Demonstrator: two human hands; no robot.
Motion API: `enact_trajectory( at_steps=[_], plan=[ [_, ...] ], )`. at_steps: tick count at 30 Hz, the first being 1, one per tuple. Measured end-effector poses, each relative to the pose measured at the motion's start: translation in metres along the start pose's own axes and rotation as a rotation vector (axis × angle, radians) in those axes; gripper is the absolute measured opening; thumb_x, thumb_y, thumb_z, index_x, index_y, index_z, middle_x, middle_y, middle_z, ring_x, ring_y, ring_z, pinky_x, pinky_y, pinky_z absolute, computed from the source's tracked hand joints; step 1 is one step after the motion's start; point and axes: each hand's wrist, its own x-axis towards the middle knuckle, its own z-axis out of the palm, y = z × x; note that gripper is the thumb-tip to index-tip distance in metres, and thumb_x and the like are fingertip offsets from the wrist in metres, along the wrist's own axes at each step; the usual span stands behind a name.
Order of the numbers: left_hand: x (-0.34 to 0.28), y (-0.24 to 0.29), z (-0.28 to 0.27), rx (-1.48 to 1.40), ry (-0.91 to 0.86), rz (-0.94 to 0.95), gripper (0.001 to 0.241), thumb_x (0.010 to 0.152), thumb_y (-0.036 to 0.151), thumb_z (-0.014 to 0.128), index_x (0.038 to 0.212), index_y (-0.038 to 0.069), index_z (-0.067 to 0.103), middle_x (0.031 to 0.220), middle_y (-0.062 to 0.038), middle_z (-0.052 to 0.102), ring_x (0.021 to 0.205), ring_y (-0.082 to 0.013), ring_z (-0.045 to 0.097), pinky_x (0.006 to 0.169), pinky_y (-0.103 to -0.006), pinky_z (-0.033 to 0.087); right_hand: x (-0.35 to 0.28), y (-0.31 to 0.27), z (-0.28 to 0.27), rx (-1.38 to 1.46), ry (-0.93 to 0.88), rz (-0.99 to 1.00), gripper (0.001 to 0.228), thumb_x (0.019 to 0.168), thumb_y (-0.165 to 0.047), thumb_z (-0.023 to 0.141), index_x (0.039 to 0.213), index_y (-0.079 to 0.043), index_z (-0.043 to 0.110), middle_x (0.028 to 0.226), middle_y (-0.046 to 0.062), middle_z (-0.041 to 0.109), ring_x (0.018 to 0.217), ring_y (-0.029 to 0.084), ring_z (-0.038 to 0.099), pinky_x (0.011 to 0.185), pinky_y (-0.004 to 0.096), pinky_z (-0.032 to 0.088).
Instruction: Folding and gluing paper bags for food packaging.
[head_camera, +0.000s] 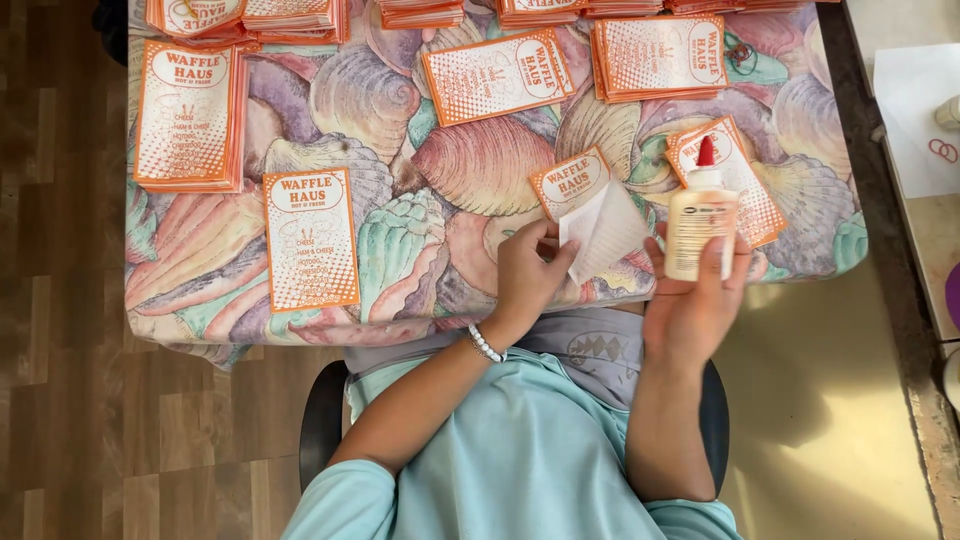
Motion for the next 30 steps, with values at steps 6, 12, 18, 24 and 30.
enact_trajectory(
  at_steps=[6, 12, 18, 24, 30],
  plan=[
    [-0.005, -0.006, -0.005, -0.004, 0.198, 0.063, 0.015, 0.079, 0.005, 0.079, 0.081, 0.006, 0.065, 0.065, -0.01, 0.061, 0.061, -0.0286, 0.069, 0.051, -0.0319, 0.058, -0.031, 0.032, 0.029, -0.172, -0.069, -0.14, 0.022, 0.11, -0.018, 0.054, 0.129, -0.012, 0.044, 0.125, 0.021, 0.064, 0.112, 0.035, 0.071, 0.1, 0.05, 0.064],
    [-0.003, -0.012, -0.03, -0.023, 0.262, -0.012, 0.025, 0.083, 0.005, 0.073, 0.101, 0.003, 0.056, 0.085, -0.018, 0.062, 0.074, -0.0382, 0.07, 0.059, -0.0419, 0.06, 0.011, 0.115, -0.037, -0.367, -0.09, -0.258, 0.023, 0.109, -0.009, 0.06, 0.124, -0.01, 0.042, 0.116, 0.014, 0.063, 0.107, 0.028, 0.072, 0.097, 0.043, 0.062],
    [-0.009, 0.002, -0.061, 0.498, 0.141, 0.362, 0.091, 0.077, 0.011, 0.087, 0.155, 0.008, 0.04, 0.152, -0.026, 0.032, 0.145, -0.0511, 0.03, 0.115, -0.0654, 0.04, -0.014, 0.059, 0.02, -0.418, -0.156, -0.268, 0.025, 0.11, -0.006, 0.059, 0.127, -0.007, 0.041, 0.116, 0.014, 0.06, 0.105, 0.029, 0.071, 0.095, 0.045, 0.062],
    [0.007, -0.018, -0.096, 0.843, -0.478, 0.624, 0.06, 0.09, 0.053, 0.07, 0.13, 0.009, 0.065, 0.141, -0.016, 0.062, 0.146, -0.0383, 0.041, 0.12, -0.0725, 0.007, 0.035, 0.088, -0.029, -0.458, -0.167, -0.334, 0.033, 0.103, 0.003, 0.07, 0.123, -0.003, 0.046, 0.113, 0.015, 0.06, 0.105, 0.027, 0.069, 0.094, 0.048, 0.063],
    [-0.01, -0.027, -0.115, 0.807, -0.555, 0.642, 0.07, 0.099, 0.058, 0.052, 0.145, 0.006, 0.052, 0.162, -0.016, 0.041, 0.152, -0.038, 0.033, 0.121, -0.0696, 0.015, 0.058, 0.067, -0.035, -0.483, -0.1, -0.327, 0.034, 0.09, 0.01, 0.085, 0.115, 0.001, 0.064, 0.102, 0.014, 0.068, 0.091, 0.022, 0.072, 0.066, 0.031, 0.065]
  ],
)
